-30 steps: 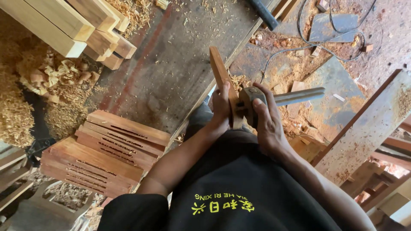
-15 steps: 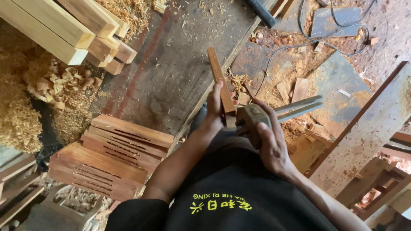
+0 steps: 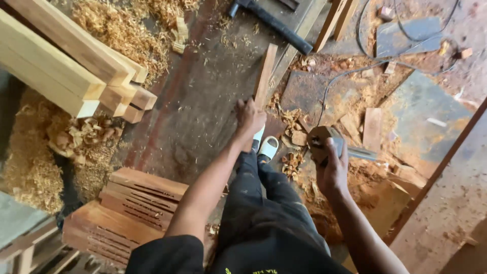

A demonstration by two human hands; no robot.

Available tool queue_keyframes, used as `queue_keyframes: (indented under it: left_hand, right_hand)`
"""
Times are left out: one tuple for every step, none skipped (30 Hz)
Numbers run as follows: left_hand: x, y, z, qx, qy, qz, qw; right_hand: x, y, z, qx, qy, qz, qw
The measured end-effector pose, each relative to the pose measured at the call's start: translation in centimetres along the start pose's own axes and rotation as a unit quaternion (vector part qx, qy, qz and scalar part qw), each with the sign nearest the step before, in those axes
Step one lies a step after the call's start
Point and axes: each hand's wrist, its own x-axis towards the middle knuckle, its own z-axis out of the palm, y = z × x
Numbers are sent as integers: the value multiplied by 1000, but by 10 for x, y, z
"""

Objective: Mark wooden blocks using a marking gauge to scribe lines for future cuts or joints.

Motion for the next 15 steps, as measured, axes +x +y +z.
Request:
queue_keyframes:
  left_hand:
    - [5, 14, -13, 5, 2, 8, 1000]
    - [10, 28, -26, -22, -25, 30, 999]
    - [5, 38, -36, -49, -59, 44, 996]
    - [13, 41, -40, -44, -64, 45, 996]
    - [20, 43, -44, -52, -75, 72, 993]
    - [28, 45, -48, -61, -87, 99, 989]
    - [24, 44, -48, -54, -89, 102, 989]
    - [19, 43, -49, -44, -60, 124, 989]
    - [16, 43, -51, -33, -30, 148, 988]
    - [11, 34, -51, -26, -31, 152, 987]
    - [7, 25, -49, -35, -50, 122, 991]
    - [3, 15, -49, -43, -68, 92, 993]
    - [-4, 10, -48, -38, -72, 96, 992]
    - [-11, 4, -47, -35, -71, 89, 993]
    - [-17, -3, -47, -34, -69, 81, 994]
  right_hand:
    - [-1, 0, 8, 9, 2, -4, 1000]
    - [-1, 0, 16, 25, -15, -11, 1000]
    - [-9, -1, 19, 36, -29, -11, 999]
    - [1, 7, 13, 39, -23, -9, 999]
    - [11, 15, 9, 63, -31, 3, 997]
    - [20, 24, 4, 88, -39, 14, 995]
    - [31, 33, 4, 95, -36, 15, 995]
    - [41, 43, 5, 84, -43, 12, 995]
    - [52, 51, 7, 75, -49, 9, 996]
    - [63, 55, 13, 83, -46, 9, 995]
    - [75, 59, 18, 98, -64, -7, 993]
    - [87, 63, 24, 113, -82, -23, 990]
    - [97, 66, 33, 118, -75, -25, 990]
    - [107, 69, 43, 111, -97, -75, 986]
    - [118, 72, 53, 103, -119, -126, 979]
